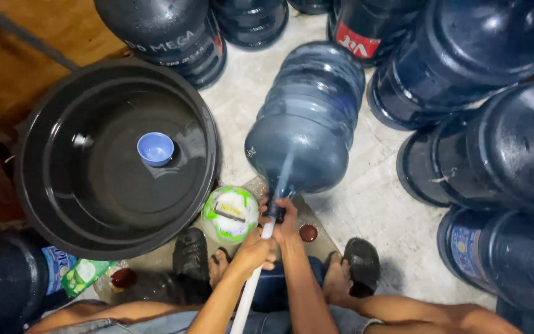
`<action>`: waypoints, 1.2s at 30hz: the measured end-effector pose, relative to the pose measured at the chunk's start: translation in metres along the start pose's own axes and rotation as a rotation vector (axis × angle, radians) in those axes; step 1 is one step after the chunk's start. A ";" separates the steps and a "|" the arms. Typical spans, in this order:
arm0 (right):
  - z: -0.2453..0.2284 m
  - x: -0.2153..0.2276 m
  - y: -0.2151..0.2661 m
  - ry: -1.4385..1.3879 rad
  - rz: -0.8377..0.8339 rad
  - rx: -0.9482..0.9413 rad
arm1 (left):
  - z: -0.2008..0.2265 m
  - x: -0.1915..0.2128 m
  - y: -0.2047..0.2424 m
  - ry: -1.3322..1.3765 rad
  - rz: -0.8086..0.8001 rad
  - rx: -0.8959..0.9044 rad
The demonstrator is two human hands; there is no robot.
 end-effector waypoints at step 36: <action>0.001 -0.022 -0.001 -0.132 -0.025 -0.134 | -0.033 -0.042 0.043 1.208 -1.268 0.299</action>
Point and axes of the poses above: each hand's wrist, its own y-axis away from the middle knuckle, its own x-axis out of the back of the hand, z = x × y, the point moved 8 cm from there along -y, towards the middle knuckle, and after that the axes turned 4 degrees about -z, right-handed, at the moved point
